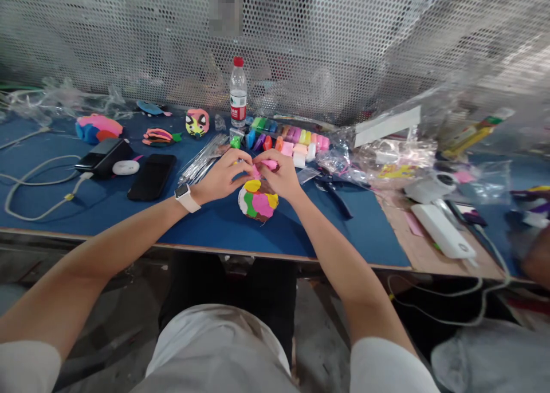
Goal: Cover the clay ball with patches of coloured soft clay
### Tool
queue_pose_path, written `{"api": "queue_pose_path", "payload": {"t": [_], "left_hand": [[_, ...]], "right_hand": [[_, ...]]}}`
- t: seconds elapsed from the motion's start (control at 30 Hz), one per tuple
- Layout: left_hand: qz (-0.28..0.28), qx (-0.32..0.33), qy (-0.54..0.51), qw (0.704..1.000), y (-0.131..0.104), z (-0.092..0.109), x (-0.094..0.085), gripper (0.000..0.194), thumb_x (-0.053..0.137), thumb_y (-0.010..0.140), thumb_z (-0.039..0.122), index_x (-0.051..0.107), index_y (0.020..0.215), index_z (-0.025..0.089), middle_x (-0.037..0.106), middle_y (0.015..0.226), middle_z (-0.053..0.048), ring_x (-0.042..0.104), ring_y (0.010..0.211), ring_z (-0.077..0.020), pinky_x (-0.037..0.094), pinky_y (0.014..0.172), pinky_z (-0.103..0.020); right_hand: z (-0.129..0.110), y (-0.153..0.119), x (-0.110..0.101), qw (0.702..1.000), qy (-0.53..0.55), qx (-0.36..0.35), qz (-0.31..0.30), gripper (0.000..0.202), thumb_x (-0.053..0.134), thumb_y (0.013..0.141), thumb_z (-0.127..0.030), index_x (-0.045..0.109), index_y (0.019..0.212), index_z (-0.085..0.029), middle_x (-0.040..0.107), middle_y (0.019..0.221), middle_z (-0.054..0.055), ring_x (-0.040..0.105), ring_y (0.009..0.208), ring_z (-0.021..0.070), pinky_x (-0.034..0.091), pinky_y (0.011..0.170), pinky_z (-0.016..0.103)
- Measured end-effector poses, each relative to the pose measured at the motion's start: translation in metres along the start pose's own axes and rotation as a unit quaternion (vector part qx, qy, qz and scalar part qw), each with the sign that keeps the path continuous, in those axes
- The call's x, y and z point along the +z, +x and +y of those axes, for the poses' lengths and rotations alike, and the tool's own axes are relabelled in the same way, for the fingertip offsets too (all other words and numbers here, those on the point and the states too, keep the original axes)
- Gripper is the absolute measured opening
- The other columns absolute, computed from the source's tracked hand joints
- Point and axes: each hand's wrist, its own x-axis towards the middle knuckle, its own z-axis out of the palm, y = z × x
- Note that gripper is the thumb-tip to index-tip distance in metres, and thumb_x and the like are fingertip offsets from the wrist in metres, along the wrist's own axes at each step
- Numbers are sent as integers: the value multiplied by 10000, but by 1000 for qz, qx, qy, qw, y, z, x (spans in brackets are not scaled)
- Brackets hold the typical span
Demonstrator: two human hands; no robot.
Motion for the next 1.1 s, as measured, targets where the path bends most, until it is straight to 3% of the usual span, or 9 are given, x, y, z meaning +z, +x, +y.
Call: {"api": "queue_pose_path", "payload": {"t": [0.07, 0.13, 0.23, 0.3, 0.47, 0.53, 0.73, 0.97, 1.1], "left_hand": [[13, -19, -19, 1000, 1, 1, -2, 22, 702, 1172, 254, 718, 1164, 242, 706, 1256, -100, 706, 1196, -264, 614, 1077, -472], [47, -47, -28, 997, 3, 4, -3, 39, 699, 1173, 266, 712, 1150, 236, 703, 1268, -106, 708, 1230, -269, 614, 1086, -471], [88, -80, -56, 991, 6, 9, -6, 80, 708, 1172, 289, 690, 1120, 231, 709, 1262, -101, 719, 1224, -259, 612, 1087, -459], [98, -92, -78, 988, 8, 12, -8, 112, 708, 1174, 299, 671, 1095, 230, 714, 1209, -87, 726, 1172, -246, 612, 1057, -442], [91, -91, -87, 988, 9, 12, -6, 128, 697, 1174, 262, 641, 1063, 230, 715, 1062, -52, 697, 1010, -215, 583, 931, -385], [81, -93, -80, 989, 8, 11, -5, 132, 695, 1172, 240, 635, 1055, 229, 713, 1028, -41, 687, 967, -203, 570, 894, -366], [55, -108, -38, 992, 5, 11, -4, 162, 677, 1190, 278, 641, 1042, 225, 708, 1009, -45, 694, 938, -207, 575, 868, -366], [-11, -65, 25, 997, 0, 9, -4, 122, 617, 1227, 293, 671, 1152, 214, 718, 1090, -70, 725, 980, -217, 595, 880, -365], [3, -74, 45, 996, 0, 9, -2, 103, 608, 1227, 270, 656, 1153, 218, 726, 1093, -66, 732, 988, -211, 597, 876, -357]], "right_hand": [[0, -1, -2, 999, 13, 27, -11, 405, 804, 1038, -670, 881, 994, -275, 870, 975, 49, 766, 831, 229, 677, 778, 412], [2, -1, -4, 998, 39, 35, -21, 461, 776, 1050, -736, 882, 1043, -287, 876, 1055, 58, 776, 856, 228, 674, 701, 387], [4, 0, -6, 997, 61, -31, -22, 412, 901, 968, -723, 880, 1123, -343, 880, 1248, 60, 823, 1145, 283, 730, 963, 479], [3, 0, -6, 995, 68, -70, -17, 451, 1013, 876, -670, 868, 1170, -360, 880, 1278, 56, 820, 1238, 313, 690, 1124, 535], [-3, -3, 5, 995, 94, -14, 22, 652, 1061, 778, -706, 725, 1202, -342, 856, 1024, 31, 813, 923, 285, 711, 881, 506], [-7, -6, 9, 994, 101, 16, 32, 695, 1058, 771, -717, 668, 1212, -348, 830, 999, 16, 794, 907, 273, 697, 876, 498], [-15, -7, 11, 994, 52, 68, 62, 540, 983, 832, -719, 680, 1026, -317, 732, 995, 47, 693, 904, 252, 635, 833, 465], [-18, -12, 15, 992, -37, 73, 98, 329, 903, 884, -597, 803, 960, -293, 793, 888, 29, 689, 799, 244, 596, 786, 442], [-15, -15, 19, 989, -64, 55, 124, 207, 841, 948, -497, 838, 946, -290, 832, 891, 24, 726, 810, 246, 589, 786, 425]]}}
